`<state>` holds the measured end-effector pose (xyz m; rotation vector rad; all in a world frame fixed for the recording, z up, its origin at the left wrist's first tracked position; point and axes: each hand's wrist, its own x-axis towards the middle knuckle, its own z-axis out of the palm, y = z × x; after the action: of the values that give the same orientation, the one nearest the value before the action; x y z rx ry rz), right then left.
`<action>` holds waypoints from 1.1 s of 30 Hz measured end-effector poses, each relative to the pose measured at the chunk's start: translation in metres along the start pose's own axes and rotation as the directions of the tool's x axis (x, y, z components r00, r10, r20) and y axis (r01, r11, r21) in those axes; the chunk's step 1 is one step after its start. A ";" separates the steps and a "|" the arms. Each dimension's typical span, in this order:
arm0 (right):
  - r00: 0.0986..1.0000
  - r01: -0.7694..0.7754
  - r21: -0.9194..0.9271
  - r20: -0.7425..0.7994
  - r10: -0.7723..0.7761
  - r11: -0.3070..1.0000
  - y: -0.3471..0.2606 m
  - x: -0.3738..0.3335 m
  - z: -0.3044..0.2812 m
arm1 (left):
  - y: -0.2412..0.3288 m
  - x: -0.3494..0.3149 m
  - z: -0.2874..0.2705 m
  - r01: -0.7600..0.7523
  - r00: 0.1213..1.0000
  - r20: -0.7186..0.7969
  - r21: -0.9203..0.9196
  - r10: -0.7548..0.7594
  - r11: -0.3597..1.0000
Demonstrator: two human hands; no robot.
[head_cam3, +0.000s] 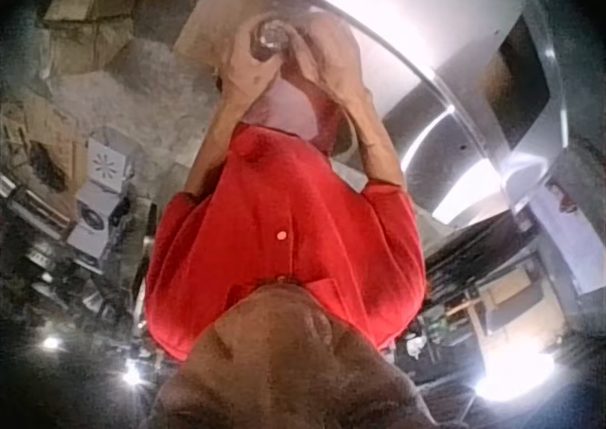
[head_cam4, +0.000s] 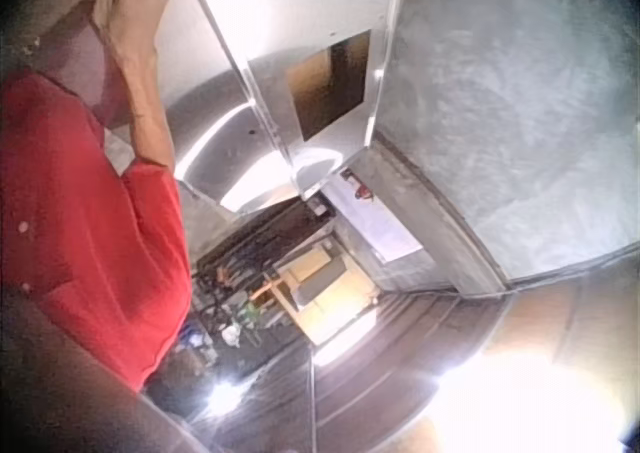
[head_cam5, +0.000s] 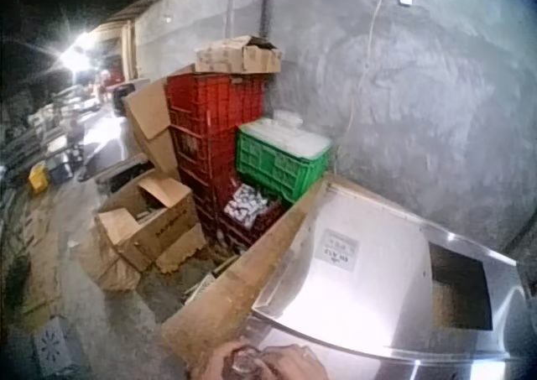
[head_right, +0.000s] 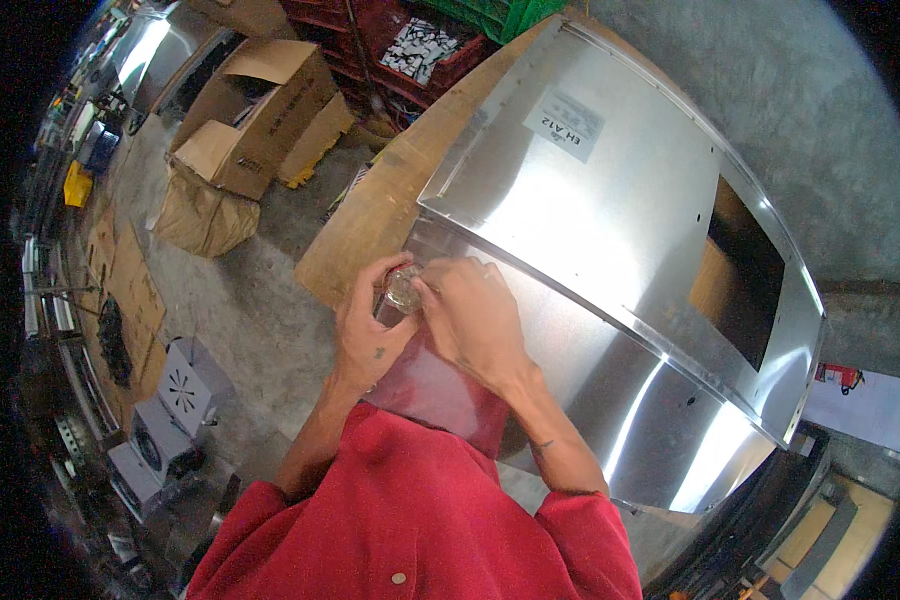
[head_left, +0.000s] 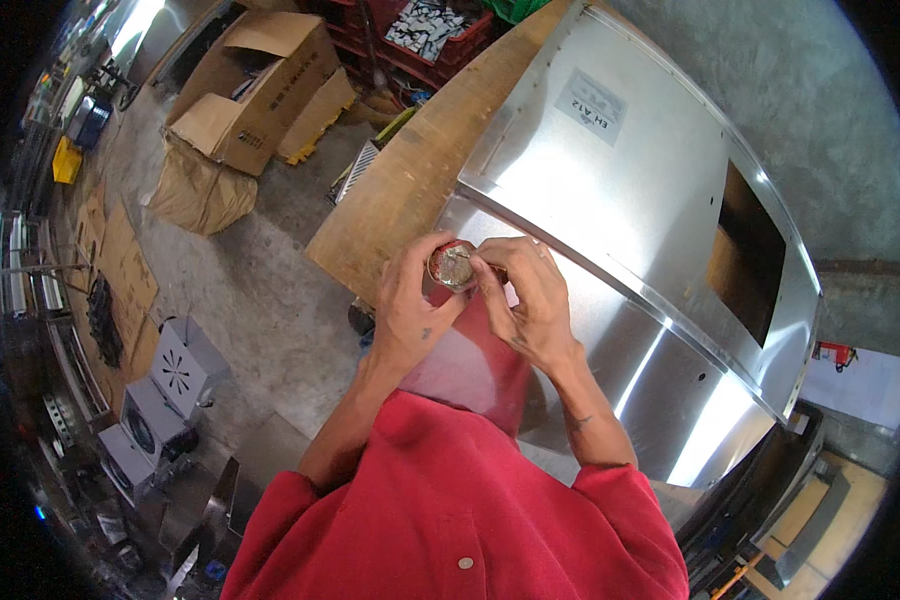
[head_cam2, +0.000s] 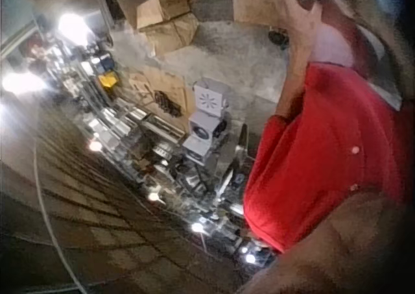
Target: The person applies a viscous substance from a small jar onto the seams and edges of a stainless steel metal enclosure using a small brush. They work along the top, side, and bottom edges, repeatedly dipping the brush into the jar to reload the substance.
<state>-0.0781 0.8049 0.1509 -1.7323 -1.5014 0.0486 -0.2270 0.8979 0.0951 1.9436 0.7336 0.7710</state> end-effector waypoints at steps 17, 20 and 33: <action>0.843 -0.363 0.416 -0.235 0.485 0.834 0.167 0.101 0.020 | -0.006 -0.025 -0.016 0.156 0.982 -0.086 -0.110 -0.166 0.982; 0.847 -0.388 0.386 -0.209 0.489 0.837 0.172 0.096 0.025 | -0.013 -0.034 -0.024 0.177 0.976 -0.108 -0.098 -0.187 0.979; 0.900 -0.326 0.266 -0.205 0.384 0.907 0.168 0.092 0.023 | -0.018 -0.055 -0.024 0.243 0.956 -0.141 -0.115 -0.258 0.963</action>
<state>0.0720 0.9032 0.0792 -1.7331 -0.9398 0.1759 -0.2832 0.8776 0.0767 1.6763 0.9975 0.7905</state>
